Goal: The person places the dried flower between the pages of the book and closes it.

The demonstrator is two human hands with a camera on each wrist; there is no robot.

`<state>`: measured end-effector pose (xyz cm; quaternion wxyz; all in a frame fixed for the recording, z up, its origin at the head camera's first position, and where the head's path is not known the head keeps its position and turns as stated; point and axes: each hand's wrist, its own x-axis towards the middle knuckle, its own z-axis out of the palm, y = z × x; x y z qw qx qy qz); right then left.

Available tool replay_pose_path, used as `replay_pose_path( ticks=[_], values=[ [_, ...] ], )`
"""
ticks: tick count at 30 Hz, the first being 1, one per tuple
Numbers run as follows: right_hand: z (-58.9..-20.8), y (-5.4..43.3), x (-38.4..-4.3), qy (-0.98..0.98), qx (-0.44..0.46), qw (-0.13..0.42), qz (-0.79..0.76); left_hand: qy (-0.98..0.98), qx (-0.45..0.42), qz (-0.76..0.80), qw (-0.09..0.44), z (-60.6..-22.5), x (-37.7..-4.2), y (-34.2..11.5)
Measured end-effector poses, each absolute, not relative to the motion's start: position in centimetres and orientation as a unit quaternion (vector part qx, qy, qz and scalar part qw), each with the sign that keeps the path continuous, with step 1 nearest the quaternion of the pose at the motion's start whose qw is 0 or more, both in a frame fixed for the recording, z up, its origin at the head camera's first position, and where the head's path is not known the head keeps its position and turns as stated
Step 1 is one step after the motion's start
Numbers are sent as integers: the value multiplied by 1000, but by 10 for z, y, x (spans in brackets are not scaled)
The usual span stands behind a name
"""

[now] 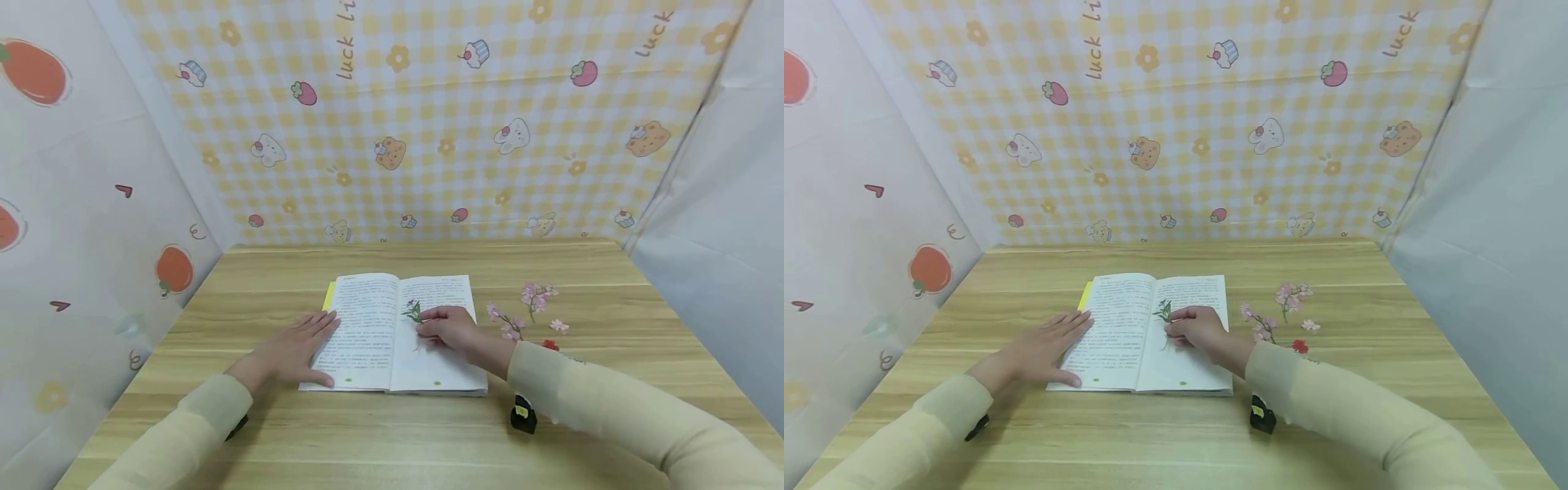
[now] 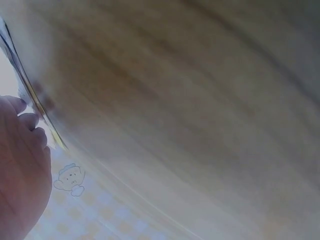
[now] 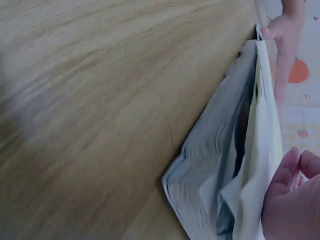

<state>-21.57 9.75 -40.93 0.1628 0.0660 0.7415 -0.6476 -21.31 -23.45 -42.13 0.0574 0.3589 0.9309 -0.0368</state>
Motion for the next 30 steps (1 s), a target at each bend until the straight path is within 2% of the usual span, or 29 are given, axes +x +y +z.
replay_pose_path(
  ticks=[16, 30],
  values=[
    [-419, 87, -224, 766, 65, 188, -612, 931, 357, -33, 67, -419, -213, -233],
    [-410, 88, -222, 764, 59, 202, -610, 934, 351, -19, 62, -424, -213, -235]
  ],
)
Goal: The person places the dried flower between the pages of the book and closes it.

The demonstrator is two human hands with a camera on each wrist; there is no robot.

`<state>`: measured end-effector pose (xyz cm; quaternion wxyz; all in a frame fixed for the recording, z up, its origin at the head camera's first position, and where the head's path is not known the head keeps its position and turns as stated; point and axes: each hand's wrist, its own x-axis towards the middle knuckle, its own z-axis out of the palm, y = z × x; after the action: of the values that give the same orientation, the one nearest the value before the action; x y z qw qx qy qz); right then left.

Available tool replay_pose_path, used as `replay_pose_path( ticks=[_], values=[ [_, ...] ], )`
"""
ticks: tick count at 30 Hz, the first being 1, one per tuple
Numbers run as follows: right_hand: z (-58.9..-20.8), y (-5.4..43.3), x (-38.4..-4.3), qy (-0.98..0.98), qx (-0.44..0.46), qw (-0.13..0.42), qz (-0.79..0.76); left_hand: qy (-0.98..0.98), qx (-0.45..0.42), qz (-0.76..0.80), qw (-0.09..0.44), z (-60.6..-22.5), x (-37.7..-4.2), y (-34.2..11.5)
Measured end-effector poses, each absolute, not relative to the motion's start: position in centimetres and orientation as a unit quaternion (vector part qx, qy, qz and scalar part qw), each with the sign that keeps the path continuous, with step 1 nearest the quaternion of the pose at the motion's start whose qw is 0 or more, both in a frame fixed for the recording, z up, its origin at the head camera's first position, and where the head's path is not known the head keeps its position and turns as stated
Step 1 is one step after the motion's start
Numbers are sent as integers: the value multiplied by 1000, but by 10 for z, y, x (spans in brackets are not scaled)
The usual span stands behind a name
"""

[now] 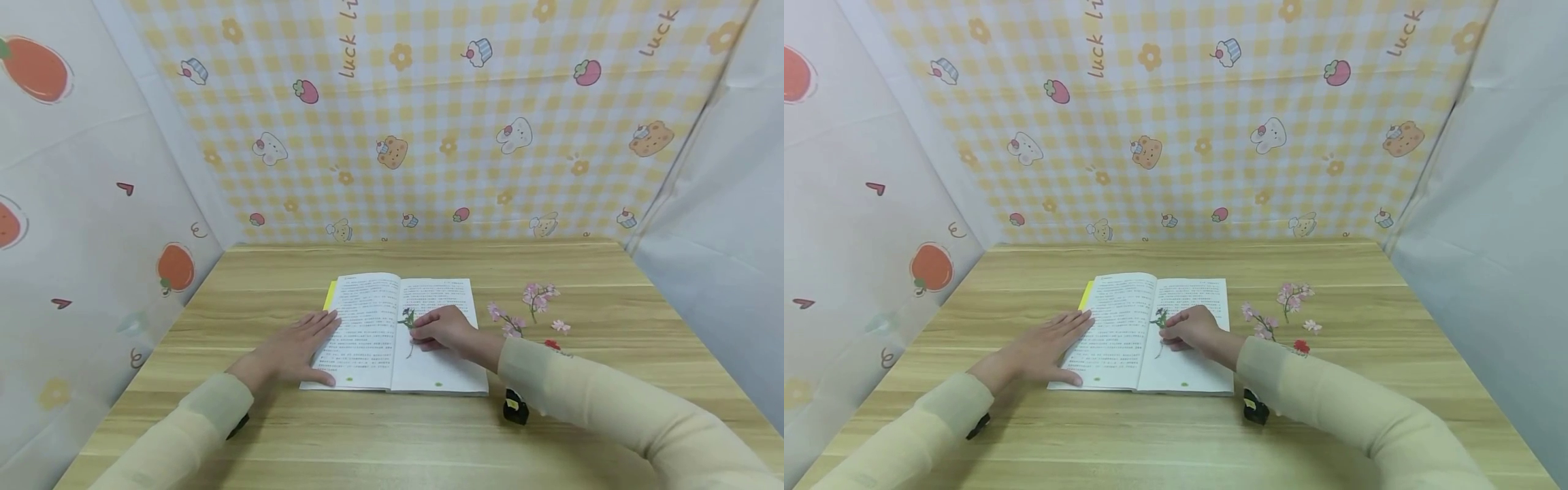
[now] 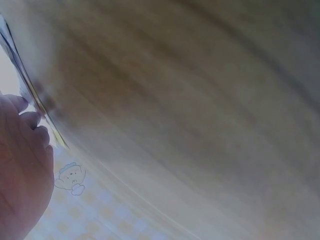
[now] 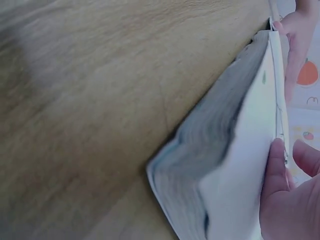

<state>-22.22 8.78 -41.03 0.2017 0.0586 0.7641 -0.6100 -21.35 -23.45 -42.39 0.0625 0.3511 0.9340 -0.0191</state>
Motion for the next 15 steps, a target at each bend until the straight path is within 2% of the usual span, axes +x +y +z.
replay_pose_path(
  ticks=[15],
  values=[
    [-395, 126, -234, 798, -24, 177, -575, 935, 346, -25, 71, -423, -214, -234]
  ],
)
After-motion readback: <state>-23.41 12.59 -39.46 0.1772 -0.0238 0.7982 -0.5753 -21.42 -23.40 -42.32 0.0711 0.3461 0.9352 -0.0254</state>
